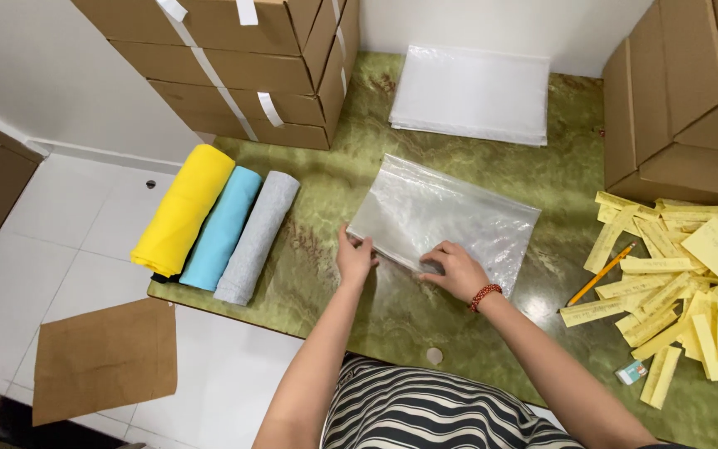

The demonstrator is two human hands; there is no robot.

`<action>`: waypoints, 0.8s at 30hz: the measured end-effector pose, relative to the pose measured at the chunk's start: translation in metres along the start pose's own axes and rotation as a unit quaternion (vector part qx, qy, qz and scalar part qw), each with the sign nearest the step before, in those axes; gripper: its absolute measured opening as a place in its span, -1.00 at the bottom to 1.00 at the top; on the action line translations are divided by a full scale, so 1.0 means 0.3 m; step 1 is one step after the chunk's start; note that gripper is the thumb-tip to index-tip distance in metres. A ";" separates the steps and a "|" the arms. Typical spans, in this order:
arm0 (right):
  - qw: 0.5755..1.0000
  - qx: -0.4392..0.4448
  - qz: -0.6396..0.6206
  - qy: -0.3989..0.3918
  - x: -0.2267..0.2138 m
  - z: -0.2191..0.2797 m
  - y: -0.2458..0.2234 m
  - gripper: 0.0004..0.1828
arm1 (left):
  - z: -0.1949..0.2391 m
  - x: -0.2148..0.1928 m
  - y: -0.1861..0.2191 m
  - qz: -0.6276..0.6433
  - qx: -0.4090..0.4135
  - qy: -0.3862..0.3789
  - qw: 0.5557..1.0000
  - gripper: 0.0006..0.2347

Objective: The person places a rolled gray fabric into a clear plastic bag, seals it, and puts it into a cardboard box. They then close the box and tie it with a white ribbon, creating a bow on top.

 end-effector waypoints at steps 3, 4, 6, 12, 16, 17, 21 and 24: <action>0.988 0.038 -0.021 0.148 0.006 0.028 0.145 -0.64 | -0.094 -0.019 -0.030 -0.036 0.016 0.005 0.999 -0.35; 0.988 0.042 -0.022 0.150 -0.006 0.042 0.208 -0.64 | -0.140 -0.019 -0.049 -0.039 0.016 0.002 0.999 -0.35; 0.941 0.143 -0.009 0.306 -0.045 0.106 0.349 -0.68 | -0.222 -0.015 -0.092 -0.148 0.072 0.049 0.985 -0.58; 0.894 0.318 -0.157 0.274 -0.005 0.225 0.691 -0.41 | -0.317 -0.008 -0.120 -0.208 0.070 0.042 0.975 -0.59; 0.891 0.333 -0.176 0.254 -0.008 0.247 0.666 -0.46 | -0.335 0.025 -0.134 -0.276 0.119 0.055 0.952 -0.52; 0.894 0.319 -0.185 0.255 -0.001 0.244 0.669 -0.47 | -0.338 0.030 -0.132 -0.258 0.131 0.054 0.956 -0.53; 0.923 0.273 -0.092 0.255 -0.053 0.253 0.529 -0.41 | -0.192 0.036 -0.031 -0.100 0.080 -0.008 0.992 -0.60; 0.960 0.161 0.067 0.218 -0.053 0.221 0.330 -0.51 | -0.210 0.020 -0.065 0.043 -0.007 0.007 0.999 -0.41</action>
Point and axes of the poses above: each hand's wrist, its own z-axis away from the middle knuckle, its own x-axis out of the palm, y = z × x, the point moved 2 cm from there along -z, towards the middle knuckle, and after that the axes turned 7 degrees about -x, right-handed, at the moved point
